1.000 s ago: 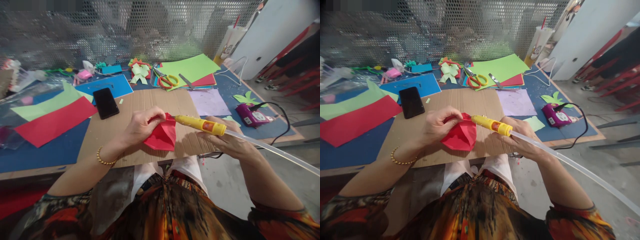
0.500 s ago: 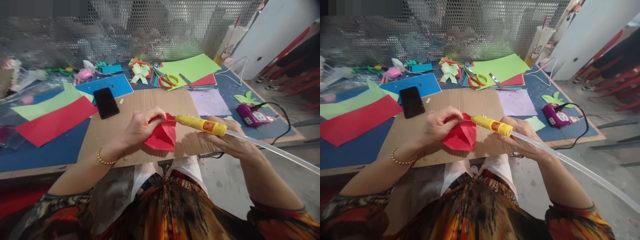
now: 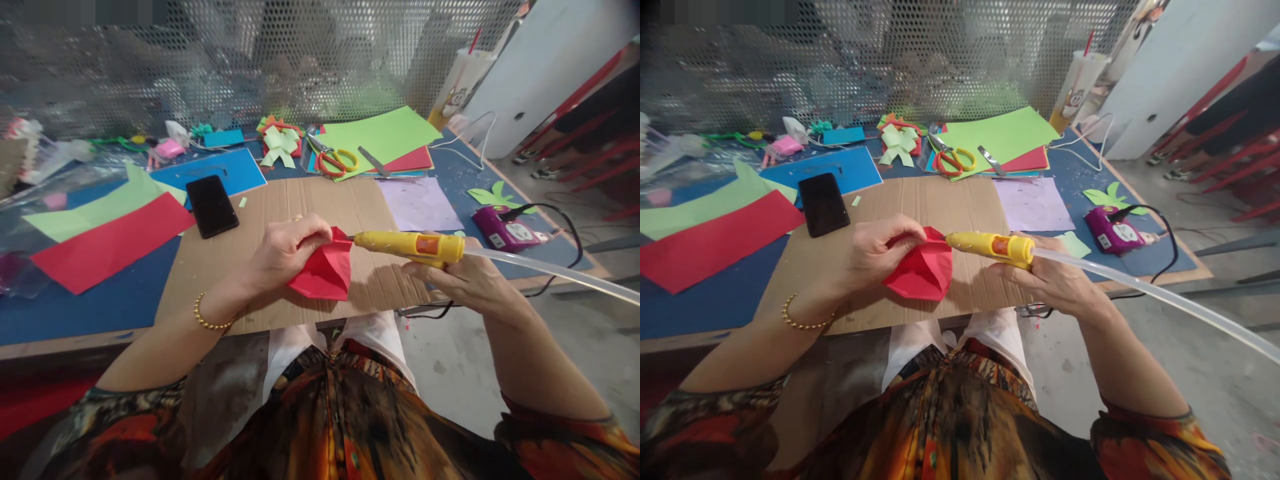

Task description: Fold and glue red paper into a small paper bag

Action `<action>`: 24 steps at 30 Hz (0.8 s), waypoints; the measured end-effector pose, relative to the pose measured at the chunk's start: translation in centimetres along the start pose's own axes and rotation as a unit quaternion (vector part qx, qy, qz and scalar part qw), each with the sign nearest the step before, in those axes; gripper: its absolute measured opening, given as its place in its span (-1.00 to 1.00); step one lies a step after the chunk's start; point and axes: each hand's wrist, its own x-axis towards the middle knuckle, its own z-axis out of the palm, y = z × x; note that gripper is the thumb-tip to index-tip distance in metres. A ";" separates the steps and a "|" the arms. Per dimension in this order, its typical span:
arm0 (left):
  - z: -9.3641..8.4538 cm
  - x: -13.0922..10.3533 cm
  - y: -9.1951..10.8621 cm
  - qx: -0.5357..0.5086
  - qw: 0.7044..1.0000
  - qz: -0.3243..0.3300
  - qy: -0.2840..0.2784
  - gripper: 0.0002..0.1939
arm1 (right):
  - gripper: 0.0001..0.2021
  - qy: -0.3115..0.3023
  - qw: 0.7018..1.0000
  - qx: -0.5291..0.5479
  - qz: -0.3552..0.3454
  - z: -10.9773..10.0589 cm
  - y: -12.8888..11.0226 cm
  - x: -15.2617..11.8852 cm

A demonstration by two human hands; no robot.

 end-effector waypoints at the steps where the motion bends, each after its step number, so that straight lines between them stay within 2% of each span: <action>1: 0.1 0.0 -0.1 0.004 1.000 0.014 0.004 -0.84 | -0.47 -0.003 1.000 -0.001 0.007 0.0 0.0 0.0; 7: 0.2 -0.2 -0.5 0.057 0.992 0.107 0.018 -0.90 | -0.34 -0.005 0.999 -0.004 0.046 -0.2 0.3 -0.1; 10: 0.2 -0.3 -0.6 0.093 0.985 0.143 0.012 -0.87 | -0.36 -0.012 0.998 -0.016 0.055 -0.3 1.1 -0.4; 14: 0.4 -0.2 -0.6 0.092 0.979 0.178 0.030 -0.86 | -0.41 -0.010 0.999 -0.016 0.036 -0.3 1.8 -0.7; 21: 0.6 -0.3 -0.8 0.082 0.979 0.184 0.035 -0.86 | -0.44 0.041 0.998 0.021 -0.037 -0.1 0.8 0.1; 24: 0.6 -0.4 -0.7 0.082 0.985 0.151 0.032 -0.91 | -0.48 0.045 0.997 0.038 -0.040 0.1 0.6 0.2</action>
